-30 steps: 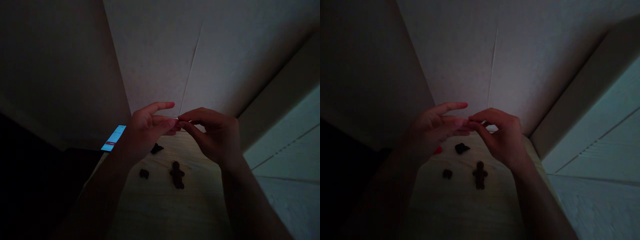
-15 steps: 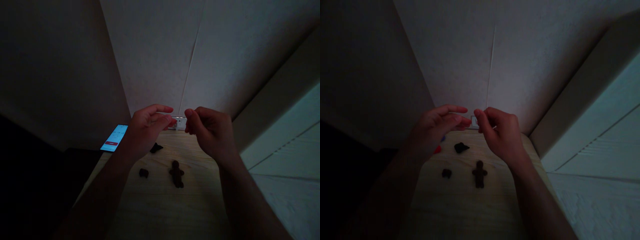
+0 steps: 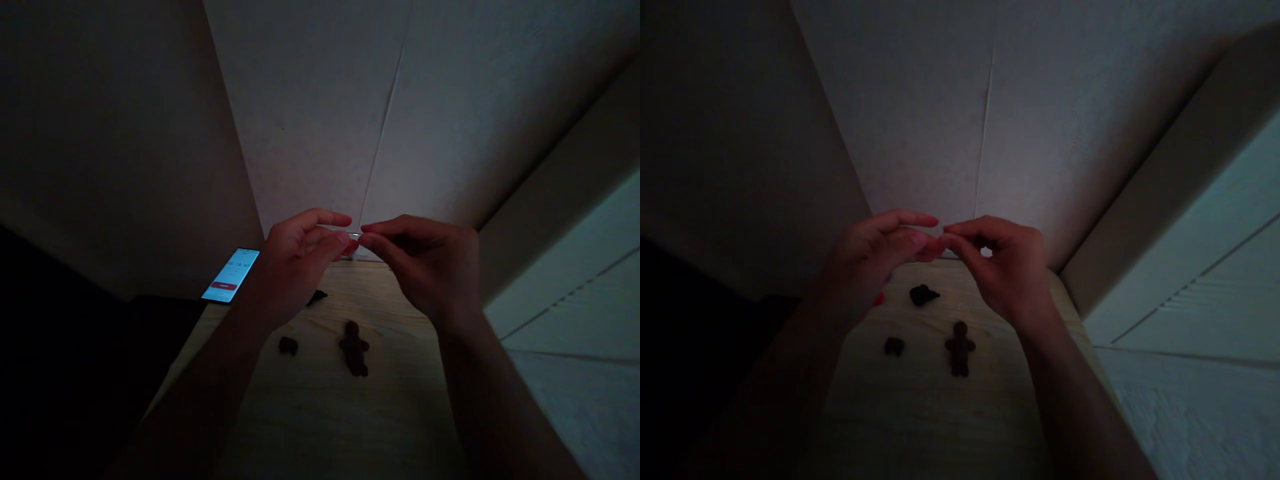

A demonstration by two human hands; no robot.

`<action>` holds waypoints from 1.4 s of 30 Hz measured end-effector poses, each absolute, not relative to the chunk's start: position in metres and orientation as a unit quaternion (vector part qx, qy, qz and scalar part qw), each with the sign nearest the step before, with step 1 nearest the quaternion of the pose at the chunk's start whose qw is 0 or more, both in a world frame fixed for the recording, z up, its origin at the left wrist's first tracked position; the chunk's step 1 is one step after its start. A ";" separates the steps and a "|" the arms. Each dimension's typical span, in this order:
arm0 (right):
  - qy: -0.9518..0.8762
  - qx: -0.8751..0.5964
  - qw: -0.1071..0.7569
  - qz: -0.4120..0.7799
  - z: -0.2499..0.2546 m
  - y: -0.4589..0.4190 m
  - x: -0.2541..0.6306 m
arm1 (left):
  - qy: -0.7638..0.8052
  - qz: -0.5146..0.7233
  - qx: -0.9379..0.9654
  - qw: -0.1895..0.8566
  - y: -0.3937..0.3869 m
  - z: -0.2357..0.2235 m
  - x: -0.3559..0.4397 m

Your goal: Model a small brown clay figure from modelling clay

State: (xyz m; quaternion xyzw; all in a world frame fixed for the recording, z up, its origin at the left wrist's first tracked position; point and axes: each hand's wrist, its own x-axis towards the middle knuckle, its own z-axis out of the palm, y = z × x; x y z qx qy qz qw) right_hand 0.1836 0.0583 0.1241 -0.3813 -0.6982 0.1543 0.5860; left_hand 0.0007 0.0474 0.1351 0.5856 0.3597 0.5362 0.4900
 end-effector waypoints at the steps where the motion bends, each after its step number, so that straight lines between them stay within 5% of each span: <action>1: -0.692 -0.381 0.590 0.165 0.125 0.058 0.184 | 0.362 0.532 0.590 0.489 0.047 0.135 0.001; 9: -0.660 -0.358 0.625 0.214 0.128 0.060 0.181 | 0.373 0.529 0.606 0.463 0.046 0.134 0.003; 17: -0.710 -0.322 0.617 0.106 0.127 0.058 0.181 | 0.328 0.520 0.584 0.530 0.049 0.129 0.003; 42: -0.700 -0.263 0.583 0.318 0.131 0.049 0.182 | 0.249 0.569 0.531 0.577 0.052 0.127 0.007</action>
